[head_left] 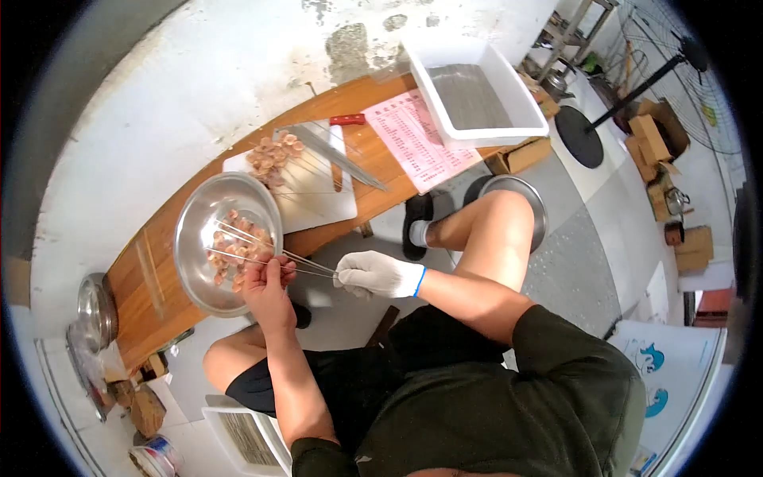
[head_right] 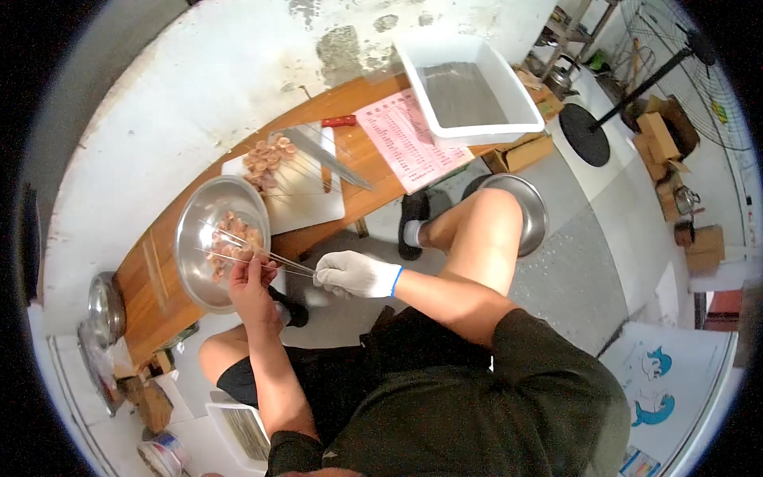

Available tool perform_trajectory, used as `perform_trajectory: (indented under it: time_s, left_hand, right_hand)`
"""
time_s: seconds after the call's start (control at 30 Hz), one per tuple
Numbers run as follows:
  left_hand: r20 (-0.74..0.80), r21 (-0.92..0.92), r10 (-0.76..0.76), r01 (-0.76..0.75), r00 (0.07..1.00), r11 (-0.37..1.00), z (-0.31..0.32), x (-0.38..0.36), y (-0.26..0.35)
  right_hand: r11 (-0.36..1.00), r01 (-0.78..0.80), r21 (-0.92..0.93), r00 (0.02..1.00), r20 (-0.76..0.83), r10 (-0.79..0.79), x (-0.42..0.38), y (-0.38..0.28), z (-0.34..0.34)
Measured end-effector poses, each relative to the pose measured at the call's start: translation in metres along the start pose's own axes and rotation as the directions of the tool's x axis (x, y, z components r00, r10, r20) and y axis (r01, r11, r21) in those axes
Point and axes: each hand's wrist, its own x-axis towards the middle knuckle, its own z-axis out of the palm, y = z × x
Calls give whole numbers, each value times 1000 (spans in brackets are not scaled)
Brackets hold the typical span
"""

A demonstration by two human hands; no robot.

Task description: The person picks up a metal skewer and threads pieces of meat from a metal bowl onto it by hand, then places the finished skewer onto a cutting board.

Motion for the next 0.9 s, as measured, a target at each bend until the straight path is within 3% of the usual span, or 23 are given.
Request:
perform_trajectory:
  time_s: [0.17, 0.27, 0.3, 0.4, 0.43, 0.5, 0.53, 0.57, 0.6, 0.67, 0.83, 0.9]
  left_hand:
    - [10, -98, -64, 65, 998, 993, 2, 23, -23]
    - [-16, -107, -96, 93, 995, 990, 4, 21, -28]
    - [-31, -116, -98, 94, 995, 989, 4, 21, -27]
    - [-74, -146, -102, 91, 992, 985, -4, 24, -27]
    - [-97, -155, -105, 89, 990, 984, -10, 24, -28]
    - [-85, -203, -137, 117, 987, 972, -21, 23, -35]
    - [-81, -230, -151, 129, 985, 965, -24, 23, -40]
    - [-60, -211, -188, 171, 980, 962, -24, 21, -44]
    - [-65, -168, -217, 204, 974, 964, -23, 21, -54]
    - [-4, -137, -234, 231, 972, 963, -11, 11, -47]
    - [-3, -151, -269, 266, 963, 952, -16, 10, -49]
    - [-23, -166, -286, 278, 958, 946, -17, 12, -45]
  right_hand:
    - [999, -37, -35, 996, -80, 34, 7, 3, -3]
    - [993, -108, 42, 988, -107, 112, 15, 14, -5]
    - [991, -64, 120, 987, -137, 81, 19, 15, -3]
    - [1000, 10, 11, 974, -225, -7, 23, 1, -14]
    - [961, 37, -274, 966, -235, -104, 28, -7, -29]
    - [960, 107, -258, 895, -395, -206, 49, 1, -54]
    - [905, -27, -425, 882, -437, -179, 60, -5, -72]
    - [640, 11, -768, 802, -376, -465, 77, 7, -98]
    - [649, -153, -745, 778, -495, -386, 87, 2, -111]
    - [561, -352, -750, 745, -587, -318, 107, 1, -138]
    - [388, -423, -819, 779, -547, -306, 126, 6, -163]
    - [317, -400, -860, 770, -503, -392, 124, 4, -159]
